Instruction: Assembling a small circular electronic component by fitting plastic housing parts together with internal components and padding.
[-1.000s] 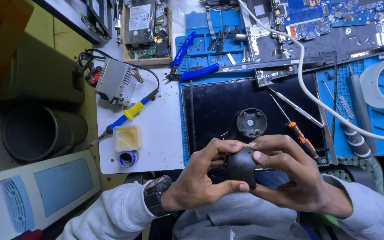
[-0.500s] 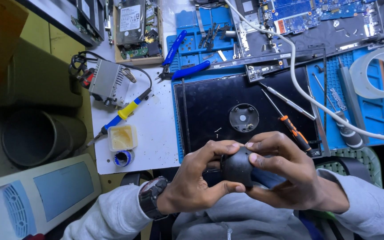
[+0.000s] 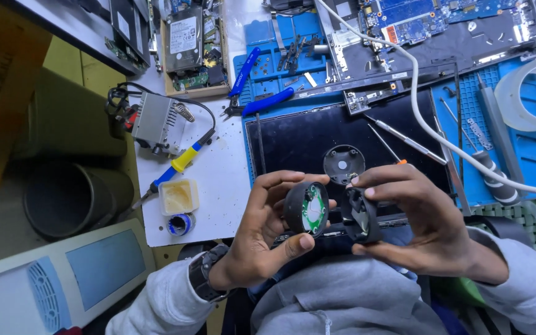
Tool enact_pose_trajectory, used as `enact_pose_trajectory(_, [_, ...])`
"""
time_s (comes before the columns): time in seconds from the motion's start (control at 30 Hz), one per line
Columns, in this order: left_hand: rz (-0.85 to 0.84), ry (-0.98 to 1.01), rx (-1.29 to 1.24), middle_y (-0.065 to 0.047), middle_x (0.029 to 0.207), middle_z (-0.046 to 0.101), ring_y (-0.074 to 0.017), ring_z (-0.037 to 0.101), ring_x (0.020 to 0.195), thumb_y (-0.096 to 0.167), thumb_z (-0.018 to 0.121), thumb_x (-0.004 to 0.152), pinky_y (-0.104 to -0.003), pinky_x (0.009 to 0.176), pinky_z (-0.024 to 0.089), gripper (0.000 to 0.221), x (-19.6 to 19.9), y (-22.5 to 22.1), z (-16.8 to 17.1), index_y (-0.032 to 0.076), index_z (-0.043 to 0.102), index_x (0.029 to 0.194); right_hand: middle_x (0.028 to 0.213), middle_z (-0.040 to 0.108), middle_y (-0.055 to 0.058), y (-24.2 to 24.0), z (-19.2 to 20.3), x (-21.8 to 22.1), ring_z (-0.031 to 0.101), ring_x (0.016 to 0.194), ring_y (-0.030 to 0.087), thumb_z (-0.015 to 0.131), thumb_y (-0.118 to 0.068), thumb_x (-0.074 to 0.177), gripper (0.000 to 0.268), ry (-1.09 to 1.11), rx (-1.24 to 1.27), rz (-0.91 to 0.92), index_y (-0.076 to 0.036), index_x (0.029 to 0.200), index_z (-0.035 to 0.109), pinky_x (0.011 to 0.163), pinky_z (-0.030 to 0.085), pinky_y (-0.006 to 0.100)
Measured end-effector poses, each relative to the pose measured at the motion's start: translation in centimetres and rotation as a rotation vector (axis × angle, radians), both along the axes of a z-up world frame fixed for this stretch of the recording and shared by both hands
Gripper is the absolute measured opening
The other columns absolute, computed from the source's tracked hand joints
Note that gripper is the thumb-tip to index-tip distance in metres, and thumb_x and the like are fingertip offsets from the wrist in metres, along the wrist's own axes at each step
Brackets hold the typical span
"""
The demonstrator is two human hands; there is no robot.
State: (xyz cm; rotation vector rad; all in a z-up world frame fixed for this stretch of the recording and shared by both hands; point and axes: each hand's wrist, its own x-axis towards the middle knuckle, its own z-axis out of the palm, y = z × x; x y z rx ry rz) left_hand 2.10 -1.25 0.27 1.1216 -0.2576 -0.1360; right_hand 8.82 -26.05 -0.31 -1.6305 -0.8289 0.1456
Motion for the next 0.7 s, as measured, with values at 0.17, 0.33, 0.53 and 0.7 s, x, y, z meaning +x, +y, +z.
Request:
enact_pose_trajectory(0.17, [-0.025, 0.054, -0.004, -0.024, 0.152, 0.046, -0.0370, 0.062, 0.132, 0.014, 0.071, 0.097, -0.041, 0.109, 0.058, 0.066, 0.1, 0.4, -0.4, 0.005, 0.032, 0.150, 0.133, 0.061, 0.024, -0.7, 0.2, 0.6, 0.066, 0.131, 0.033, 0.090, -0.007, 0.069, 0.069, 0.207, 0.091, 0.076, -0.001, 0.129, 0.055, 0.113, 0.062, 0.039])
enact_pose_trajectory(0.33, [0.008, 0.024, 0.076, -0.019, 0.148, 0.049, -0.0317, 0.066, 0.127, 0.007, 0.078, 0.089, -0.032, 0.100, 0.062, 0.066, 0.4, 0.6, -0.3, 0.004, 0.039, 0.143, 0.136, 0.058, 0.022, -0.8, 0.6, 1.2, 0.065, 0.131, 0.035, 0.086, -0.009, 0.073, 0.069, 0.290, 0.153, 0.096, -0.003, 0.134, 0.054, 0.119, 0.060, 0.047])
enact_pose_trajectory(0.53, [0.069, -0.060, 0.110, -0.017, 0.141, 0.044, -0.0370, 0.066, 0.129, 0.002, 0.082, 0.084, -0.033, 0.095, 0.063, 0.062, 0.6, 1.0, -0.6, 0.011, 0.040, 0.128, 0.129, 0.057, 0.021, -1.3, 1.2, 1.4, 0.070, 0.122, 0.037, 0.086, -0.012, 0.074, 0.072, 0.203, 0.139, 0.106, -0.010, 0.135, 0.048, 0.112, 0.068, 0.053])
enact_pose_trajectory(0.7, [0.098, -0.102, 0.138, -0.017, 0.133, 0.050, -0.0298, 0.064, 0.126, -0.002, 0.081, 0.081, -0.030, 0.098, 0.062, 0.062, 0.7, 1.0, -0.5, 0.013, 0.037, 0.122, 0.126, 0.057, 0.023, -1.8, 1.6, 1.2, 0.074, 0.118, 0.042, 0.086, -0.013, 0.074, 0.072, 0.182, 0.143, 0.078, -0.013, 0.134, 0.046, 0.109, 0.069, 0.053])
